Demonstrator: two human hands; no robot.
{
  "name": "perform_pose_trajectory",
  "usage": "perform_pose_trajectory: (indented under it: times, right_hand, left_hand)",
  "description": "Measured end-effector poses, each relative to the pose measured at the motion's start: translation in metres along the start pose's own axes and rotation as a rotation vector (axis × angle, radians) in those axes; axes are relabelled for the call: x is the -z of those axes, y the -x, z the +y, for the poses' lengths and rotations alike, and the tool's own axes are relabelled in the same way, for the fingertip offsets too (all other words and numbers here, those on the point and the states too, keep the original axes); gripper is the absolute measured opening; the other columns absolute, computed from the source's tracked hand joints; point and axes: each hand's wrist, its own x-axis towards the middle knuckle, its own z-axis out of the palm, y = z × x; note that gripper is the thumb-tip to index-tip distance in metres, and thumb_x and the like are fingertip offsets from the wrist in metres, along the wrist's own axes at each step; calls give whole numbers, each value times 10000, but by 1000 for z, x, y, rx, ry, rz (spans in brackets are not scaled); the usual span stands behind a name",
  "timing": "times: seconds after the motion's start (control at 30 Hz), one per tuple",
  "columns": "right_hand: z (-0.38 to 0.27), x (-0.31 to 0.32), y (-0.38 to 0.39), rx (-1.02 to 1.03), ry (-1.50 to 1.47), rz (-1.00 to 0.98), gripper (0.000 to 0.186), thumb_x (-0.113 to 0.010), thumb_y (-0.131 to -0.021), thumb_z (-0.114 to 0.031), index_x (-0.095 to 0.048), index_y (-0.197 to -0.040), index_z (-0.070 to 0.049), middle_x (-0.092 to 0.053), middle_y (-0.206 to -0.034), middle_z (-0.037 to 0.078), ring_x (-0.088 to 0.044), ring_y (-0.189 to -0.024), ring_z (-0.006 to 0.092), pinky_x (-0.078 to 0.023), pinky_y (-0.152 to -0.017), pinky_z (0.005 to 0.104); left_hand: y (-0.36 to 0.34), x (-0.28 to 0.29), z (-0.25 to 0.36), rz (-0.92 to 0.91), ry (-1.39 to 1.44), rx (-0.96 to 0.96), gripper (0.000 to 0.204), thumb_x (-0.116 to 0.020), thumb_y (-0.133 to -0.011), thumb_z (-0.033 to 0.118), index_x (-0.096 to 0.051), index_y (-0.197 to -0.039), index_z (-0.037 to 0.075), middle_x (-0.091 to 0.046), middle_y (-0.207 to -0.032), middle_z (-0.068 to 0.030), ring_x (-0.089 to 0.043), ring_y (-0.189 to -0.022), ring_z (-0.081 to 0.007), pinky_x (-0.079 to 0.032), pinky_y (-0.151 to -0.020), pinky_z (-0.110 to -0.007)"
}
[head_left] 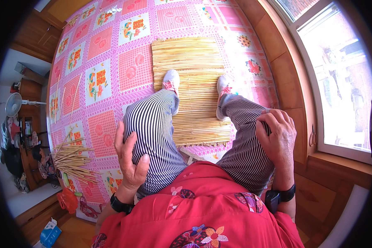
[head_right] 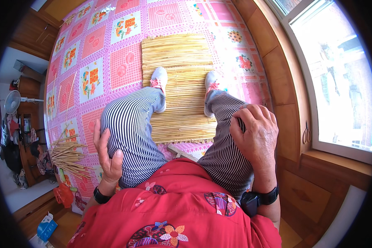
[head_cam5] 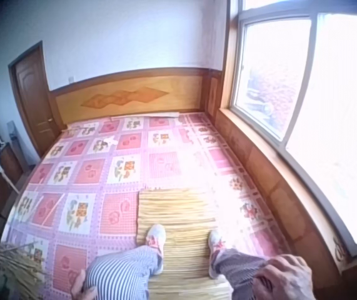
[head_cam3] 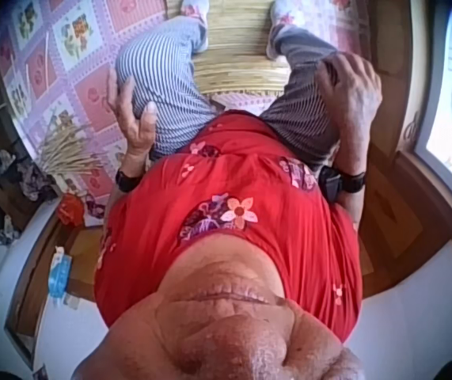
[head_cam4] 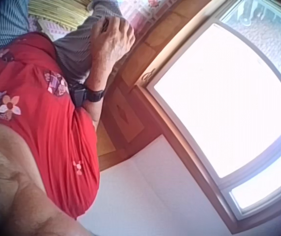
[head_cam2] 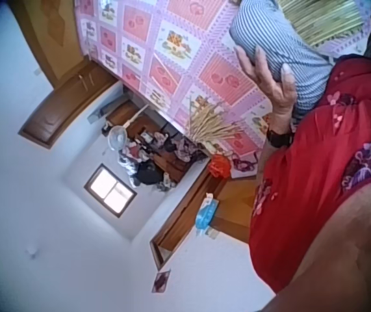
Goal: The person is weaving straw together with a needle and thread to create a mat.
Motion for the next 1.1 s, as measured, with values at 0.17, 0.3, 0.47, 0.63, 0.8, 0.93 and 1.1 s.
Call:
perform_pose_trajectory:
  times: [0.17,0.3,0.47,0.63,0.8,0.93,1.1]
  right_hand:
    - [-1,0,-1,5,-3,-8,67,-660,-757,-162,-662,-797,-109,-646,-912,46,-610,-949,248,-444,-871,390]
    - [-2,0,-2,2,-1,-10,66,-660,-758,-162,-660,-796,-108,-647,-914,43,-608,-956,247,-443,-873,388]
    - [-2,0,-3,11,0,-12,66,-661,-758,-161,-660,-796,-107,-648,-921,42,-607,-959,247,-442,-873,387]
    - [-3,0,-3,4,-1,-9,65,-664,-755,-161,-661,-794,-109,-650,-916,41,-607,-951,245,-443,-863,384]
    - [-4,0,-3,6,3,-5,66,-667,-752,-163,-661,-790,-109,-649,-913,38,-607,-944,243,-444,-860,383]
    - [-2,-1,-2,16,-2,5,66,-669,-750,-165,-661,-787,-111,-646,-906,36,-607,-933,243,-446,-850,382]
    - [-4,0,-2,33,-2,10,64,-667,-751,-167,-659,-784,-113,-641,-895,34,-606,-918,238,-447,-842,382]
  left_hand:
    - [1,0,-2,4,4,-3,535,-529,-871,210,-409,-1348,-1,-228,-1491,-274,-235,-1391,-386,-191,-1135,-497]
    - [0,0,-2,1,3,-12,540,-530,-873,222,-408,-1349,-1,-230,-1490,-274,-234,-1391,-386,-191,-1134,-499]
    - [0,0,-3,11,25,-13,546,-538,-868,226,-411,-1349,1,-234,-1489,-273,-234,-1391,-387,-186,-1133,-501]
    - [0,0,-2,6,27,-11,547,-541,-861,216,-414,-1349,4,-235,-1489,-273,-232,-1392,-386,-186,-1133,-500]
    - [-1,-1,-2,4,36,-11,542,-540,-850,194,-421,-1346,9,-238,-1489,-267,-227,-1396,-384,-182,-1137,-496]
    - [-5,-2,2,-4,48,-39,543,-537,-842,176,-419,-1348,22,-245,-1487,-259,-226,-1397,-384,-178,-1142,-504]
    - [-4,-4,1,-7,47,-49,542,-536,-844,173,-416,-1351,25,-240,-1488,-265,-235,-1393,-389,-184,-1140,-507]
